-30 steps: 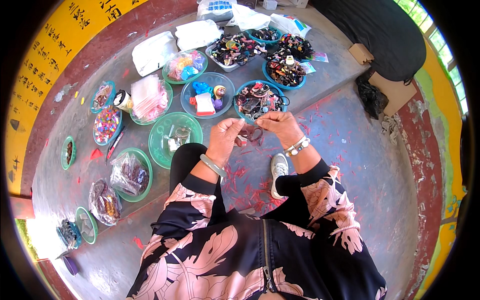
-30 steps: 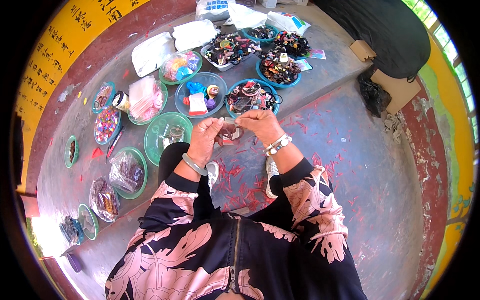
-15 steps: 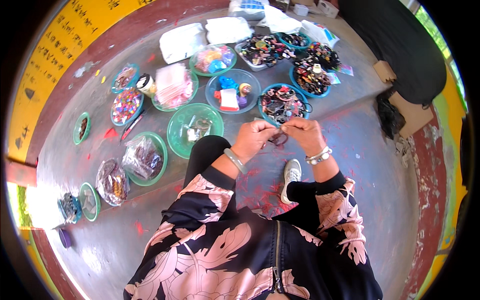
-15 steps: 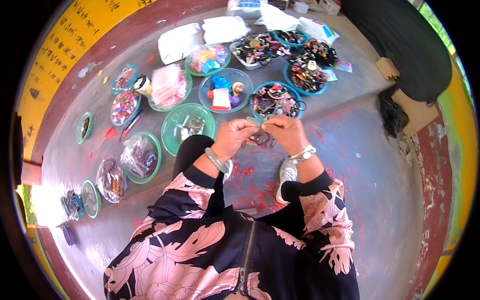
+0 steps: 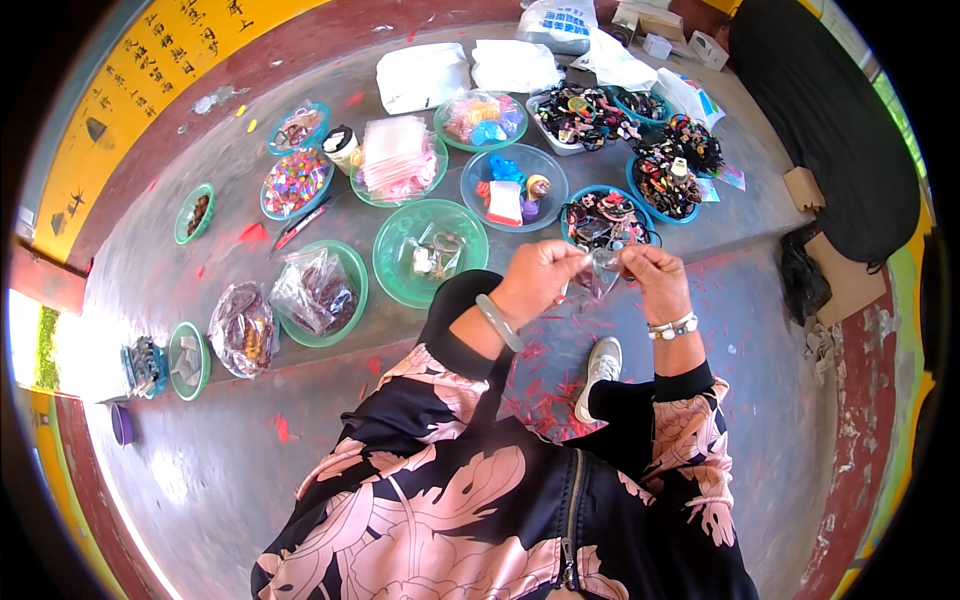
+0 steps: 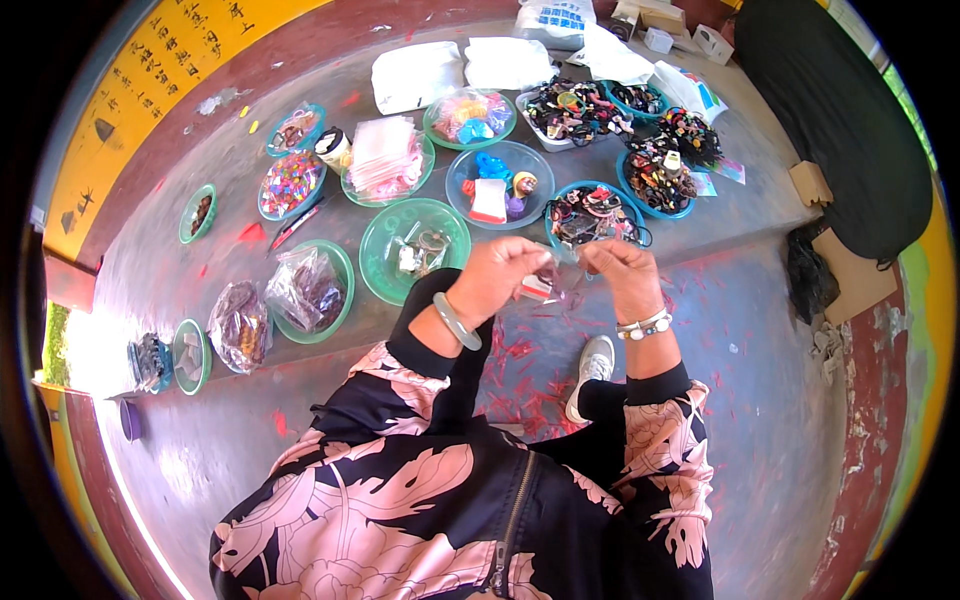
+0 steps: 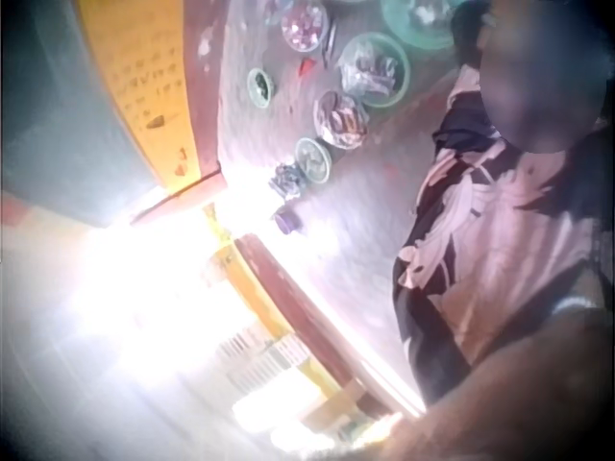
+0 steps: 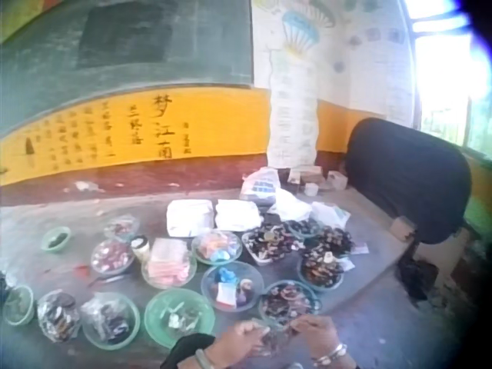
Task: The person sits on the floor and sorts through various hair accessories, including hair clips and small toys. They pick up items from bowls, place them into small plastic bags, and seal the bags.
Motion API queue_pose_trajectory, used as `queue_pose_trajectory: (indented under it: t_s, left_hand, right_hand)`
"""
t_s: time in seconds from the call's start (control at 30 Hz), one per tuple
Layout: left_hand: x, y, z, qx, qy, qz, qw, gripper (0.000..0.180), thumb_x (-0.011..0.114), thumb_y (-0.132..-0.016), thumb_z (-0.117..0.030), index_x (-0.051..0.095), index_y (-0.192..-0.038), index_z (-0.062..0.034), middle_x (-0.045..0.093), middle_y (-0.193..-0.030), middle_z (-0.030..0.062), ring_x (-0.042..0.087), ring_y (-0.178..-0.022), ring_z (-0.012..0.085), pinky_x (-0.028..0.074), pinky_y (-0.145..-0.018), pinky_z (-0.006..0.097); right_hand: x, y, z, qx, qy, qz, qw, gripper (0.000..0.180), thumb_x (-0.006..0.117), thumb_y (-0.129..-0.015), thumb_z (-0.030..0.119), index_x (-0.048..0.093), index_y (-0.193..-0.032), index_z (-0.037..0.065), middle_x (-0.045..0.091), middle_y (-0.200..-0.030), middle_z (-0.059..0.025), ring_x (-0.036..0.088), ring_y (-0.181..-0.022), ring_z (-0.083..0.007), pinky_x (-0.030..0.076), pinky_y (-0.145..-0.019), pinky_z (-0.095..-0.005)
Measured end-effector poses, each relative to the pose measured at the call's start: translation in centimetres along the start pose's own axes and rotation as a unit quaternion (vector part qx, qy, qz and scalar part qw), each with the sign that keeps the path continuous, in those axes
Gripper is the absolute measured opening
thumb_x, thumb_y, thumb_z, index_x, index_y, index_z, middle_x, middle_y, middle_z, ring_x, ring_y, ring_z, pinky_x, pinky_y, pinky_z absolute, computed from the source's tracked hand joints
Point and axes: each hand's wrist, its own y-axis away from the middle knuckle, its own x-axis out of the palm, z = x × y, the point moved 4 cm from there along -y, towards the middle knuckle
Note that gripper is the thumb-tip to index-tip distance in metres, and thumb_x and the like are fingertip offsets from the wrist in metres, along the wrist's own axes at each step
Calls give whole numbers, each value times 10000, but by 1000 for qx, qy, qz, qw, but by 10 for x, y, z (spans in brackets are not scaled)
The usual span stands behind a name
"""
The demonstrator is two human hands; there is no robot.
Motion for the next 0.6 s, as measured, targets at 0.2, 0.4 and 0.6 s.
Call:
queue_pose_trajectory:
  t_s: [0.2,0.4,0.6]
  left_hand:
    - [-102,17,-34,9,-5,-207,978,248,571,-837,-240,623,-900,-6,654,-789,41,559,-618,52,366,-471,176]
    - [-228,61,55,-44,63,-392,917,222,550,-837,-138,585,-944,53,630,-818,93,646,-710,176,373,-429,196]
    - [-261,80,141,-150,41,-435,887,222,531,-841,-131,533,-986,37,621,-791,84,653,-650,196,365,-388,216]
  right_hand:
    - [-18,-2,9,-8,-69,-45,997,134,599,-823,121,654,-860,6,632,-725,-52,581,-641,-123,453,-597,-242]
    - [-14,4,8,16,-30,-42,999,176,601,-826,186,652,-831,17,626,-719,-45,558,-637,-115,415,-587,-237]
    - [-7,5,4,36,-9,-20,999,173,602,-821,186,655,-816,21,626,-720,-41,555,-649,-111,409,-595,-233]
